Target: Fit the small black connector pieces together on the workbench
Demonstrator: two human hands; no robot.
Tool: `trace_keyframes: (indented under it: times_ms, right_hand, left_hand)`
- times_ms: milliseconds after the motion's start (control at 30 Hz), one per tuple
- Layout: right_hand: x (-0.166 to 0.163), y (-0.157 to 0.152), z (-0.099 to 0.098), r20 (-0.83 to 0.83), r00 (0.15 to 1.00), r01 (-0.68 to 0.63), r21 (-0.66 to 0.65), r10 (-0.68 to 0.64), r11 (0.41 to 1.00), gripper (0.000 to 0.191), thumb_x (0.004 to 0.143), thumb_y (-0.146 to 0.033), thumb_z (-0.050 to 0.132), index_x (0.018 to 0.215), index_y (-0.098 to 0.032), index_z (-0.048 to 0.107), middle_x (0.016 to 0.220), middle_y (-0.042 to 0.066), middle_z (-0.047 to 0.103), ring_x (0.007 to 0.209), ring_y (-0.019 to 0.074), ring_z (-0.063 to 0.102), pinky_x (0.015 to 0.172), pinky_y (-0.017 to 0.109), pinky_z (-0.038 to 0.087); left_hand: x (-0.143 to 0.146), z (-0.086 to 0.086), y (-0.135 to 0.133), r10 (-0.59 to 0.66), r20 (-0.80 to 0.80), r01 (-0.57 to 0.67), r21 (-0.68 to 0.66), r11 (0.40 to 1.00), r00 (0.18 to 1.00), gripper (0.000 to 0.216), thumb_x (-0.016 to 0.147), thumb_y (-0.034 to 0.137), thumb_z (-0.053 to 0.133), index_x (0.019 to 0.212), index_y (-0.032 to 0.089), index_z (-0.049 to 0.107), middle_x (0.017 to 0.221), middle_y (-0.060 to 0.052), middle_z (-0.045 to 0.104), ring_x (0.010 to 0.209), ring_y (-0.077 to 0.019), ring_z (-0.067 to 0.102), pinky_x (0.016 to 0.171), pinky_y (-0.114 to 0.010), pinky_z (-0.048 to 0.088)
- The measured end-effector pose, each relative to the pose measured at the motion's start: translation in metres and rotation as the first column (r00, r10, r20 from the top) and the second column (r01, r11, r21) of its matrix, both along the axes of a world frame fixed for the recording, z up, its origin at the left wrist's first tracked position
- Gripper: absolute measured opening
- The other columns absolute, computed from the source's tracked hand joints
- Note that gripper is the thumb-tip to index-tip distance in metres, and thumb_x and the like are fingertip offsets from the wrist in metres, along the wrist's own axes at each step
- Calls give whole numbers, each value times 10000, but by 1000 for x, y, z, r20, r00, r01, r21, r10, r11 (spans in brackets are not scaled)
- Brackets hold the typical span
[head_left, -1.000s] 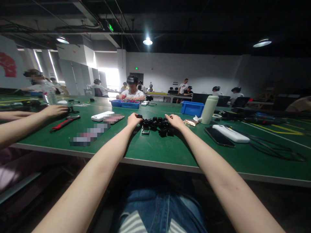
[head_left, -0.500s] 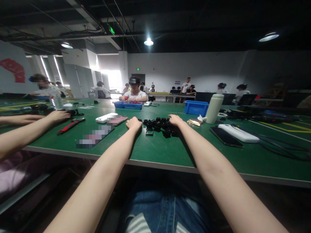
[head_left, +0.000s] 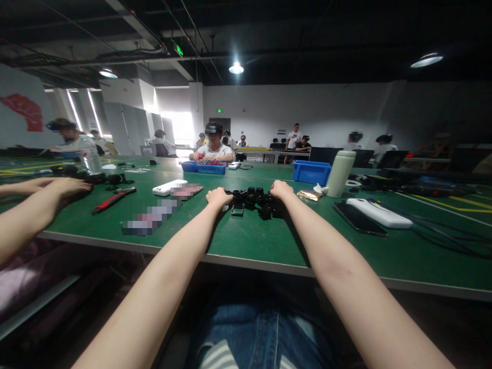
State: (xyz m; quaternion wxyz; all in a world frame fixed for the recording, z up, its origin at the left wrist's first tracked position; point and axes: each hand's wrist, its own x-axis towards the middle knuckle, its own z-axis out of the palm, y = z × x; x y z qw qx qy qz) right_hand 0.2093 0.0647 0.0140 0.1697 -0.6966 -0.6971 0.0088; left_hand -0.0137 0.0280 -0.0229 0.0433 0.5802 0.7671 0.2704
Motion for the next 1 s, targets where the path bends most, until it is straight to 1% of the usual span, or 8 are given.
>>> trace_keyframes:
  times_ms: [133,367,500,633,733,800,900,1000]
  right_hand:
    - [2,5,-6,-35,999,-36,-26,35,999,448,766,-146,532,1206,-208,586,1250,125,582,1139,251,557,914,375,449]
    - [3,4,-11,-89,996,-28,6,29,1000,346,739,-121,562,1057,-208,668,1146,119,640,1058,235,599,869,331,464]
    - [3,-3,-10,-248,969,36,125,-4,992,315,760,-147,551,1056,-193,648,1148,121,636,1065,240,591,871,330,460]
    - [1,-7,-1,-409,905,24,320,115,947,270,770,-192,569,1031,-184,638,1113,94,651,1033,206,597,894,317,449]
    - [-7,-12,7,-549,793,-45,379,264,924,244,734,-206,617,975,-178,646,1004,66,682,950,174,618,888,309,453]
    - [-15,-17,10,-680,640,-109,381,358,918,236,720,-217,630,949,-158,644,950,68,688,887,162,629,844,310,475]
    - [-27,-28,8,-793,402,-262,380,458,887,256,681,-251,676,912,-145,648,847,56,684,761,148,627,769,320,496]
    - [-33,-37,5,-834,280,-279,404,476,871,277,581,-195,749,836,-142,656,759,24,663,675,121,601,746,307,493]
  left_hand:
    - [0,2,1,-13,86,8,55,998,996,383,779,403,482,1062,222,667,1134,-125,651,1107,-332,548,878,-409,411]
    - [2,8,-4,9,195,-57,239,969,981,360,830,259,416,1102,195,643,1159,-111,639,1111,-291,545,905,-374,393]
    - [9,15,-11,-11,184,-50,321,946,983,361,816,233,454,1129,182,626,1167,-107,629,1119,-267,538,936,-346,378]
    - [21,24,-15,-115,175,35,403,915,978,343,811,213,492,1128,181,619,1189,-91,614,1133,-236,525,967,-311,362]
    - [33,29,-14,-269,201,141,490,860,942,303,845,220,478,1102,155,625,1152,-95,629,1081,-205,558,953,-272,377]
    - [43,31,-11,-394,265,214,519,827,880,289,881,246,445,1079,144,628,1095,-96,650,991,-187,601,906,-262,412]
    - [57,32,-9,-540,446,321,478,818,714,299,917,312,404,1037,156,628,986,-73,674,780,-158,644,773,-262,473]
    - [67,33,-12,-571,648,352,449,821,504,280,914,337,429,1025,159,614,923,-55,673,633,-120,621,650,-238,489]
